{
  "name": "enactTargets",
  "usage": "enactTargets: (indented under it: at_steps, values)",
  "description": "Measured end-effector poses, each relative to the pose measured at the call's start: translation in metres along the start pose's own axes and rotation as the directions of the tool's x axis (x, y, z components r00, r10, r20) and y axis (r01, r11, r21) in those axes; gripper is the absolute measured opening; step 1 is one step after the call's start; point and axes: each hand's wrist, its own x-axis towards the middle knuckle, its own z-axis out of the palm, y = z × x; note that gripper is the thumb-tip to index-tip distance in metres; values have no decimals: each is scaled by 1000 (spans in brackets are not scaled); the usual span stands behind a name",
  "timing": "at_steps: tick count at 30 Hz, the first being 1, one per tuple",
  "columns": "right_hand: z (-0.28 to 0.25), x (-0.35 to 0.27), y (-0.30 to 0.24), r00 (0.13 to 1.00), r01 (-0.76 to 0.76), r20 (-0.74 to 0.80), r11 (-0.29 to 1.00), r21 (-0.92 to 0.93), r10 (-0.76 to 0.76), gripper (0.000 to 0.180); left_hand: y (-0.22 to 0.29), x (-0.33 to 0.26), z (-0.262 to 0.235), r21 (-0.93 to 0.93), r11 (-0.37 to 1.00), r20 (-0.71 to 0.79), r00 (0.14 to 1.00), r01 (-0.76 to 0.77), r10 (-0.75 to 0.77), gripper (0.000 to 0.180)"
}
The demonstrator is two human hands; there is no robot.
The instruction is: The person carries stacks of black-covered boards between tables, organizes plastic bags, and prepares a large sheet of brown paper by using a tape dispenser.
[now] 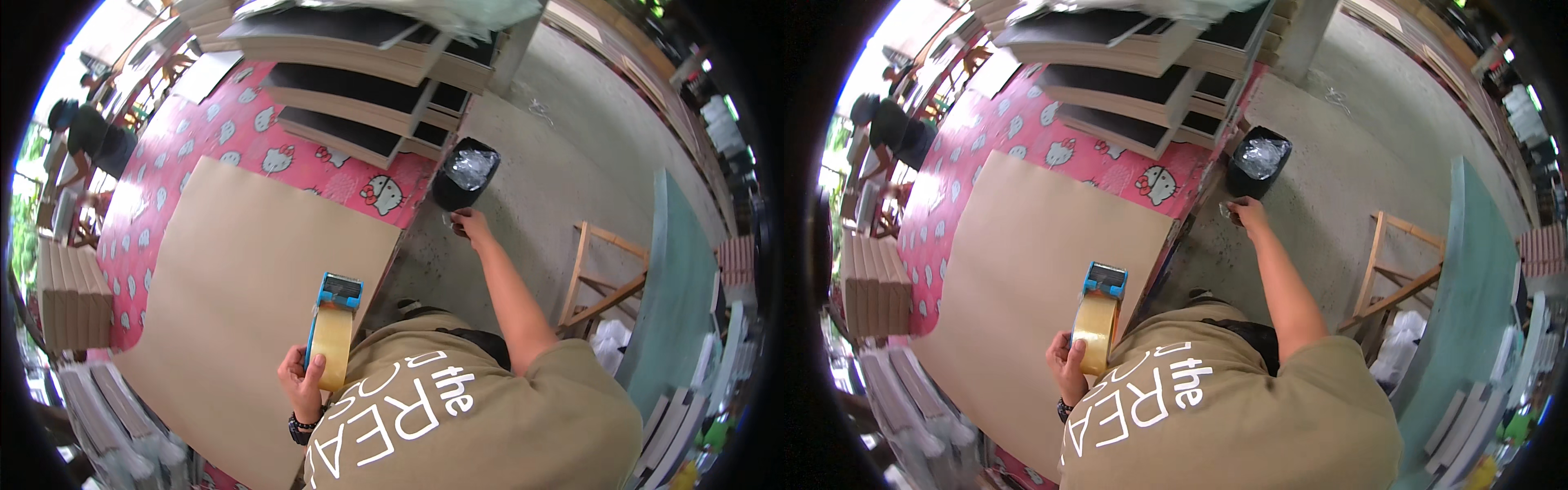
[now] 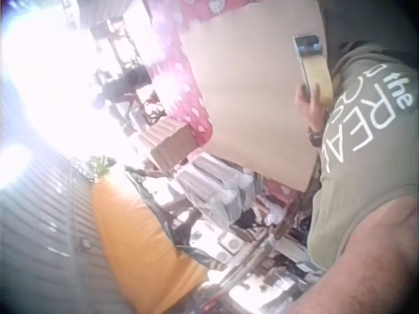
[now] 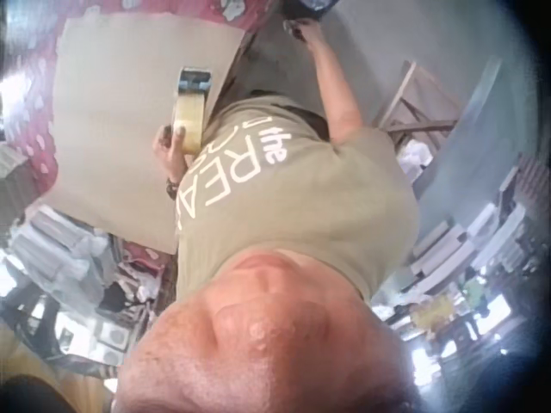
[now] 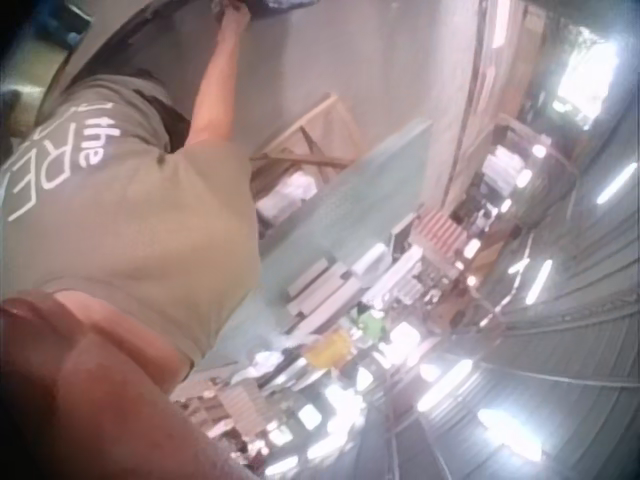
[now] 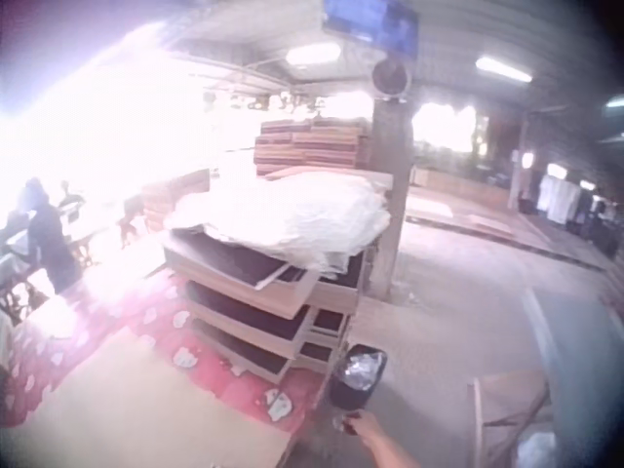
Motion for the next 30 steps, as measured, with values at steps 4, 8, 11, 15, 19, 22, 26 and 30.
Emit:
enactTargets:
  at_steps: [4, 8, 11, 15, 19, 22, 26, 30]
  values:
    - [13, 50, 22, 992, -70, -100, 997, 38, 73, 18, 9, 6, 10, 80, 997, 33, 999, 16, -19, 24]
    - [36, 103, 45, 952, 11, -302, 996, -91, -38, 22, 17, 6, 13, 160, 985, 88, 993, 63, -77, 26]
    - [66, 120, 49, 968, 77, -251, 961, 264, -8, 22, 19, 5, 12, 220, 972, 57, 994, 77, -92, 25]
    - [66, 119, 36, 956, 140, -294, 896, 422, -12, 22, 18, 3, 14, 213, 974, -23, 997, 81, -77, 24]
    - [52, 120, 25, 881, 204, -449, 975, 83, -146, 27, 11, 5, 20, 197, 978, -103, 993, 70, -51, 24]
    - [60, 113, 10, 784, 273, -470, 906, -325, -405, 21, 11, 9, 26, 233, 970, -96, 994, 68, -47, 26]
    - [66, 120, 20, 878, 280, -419, 959, 53, -233, 32, 12, 13, 29, 246, 966, -69, 995, 82, -67, 28]
    - [49, 119, 32, 959, -29, 205, 648, 761, -198, 41, 18, 16, 36, 262, 964, -60, 997, 56, -42, 27]
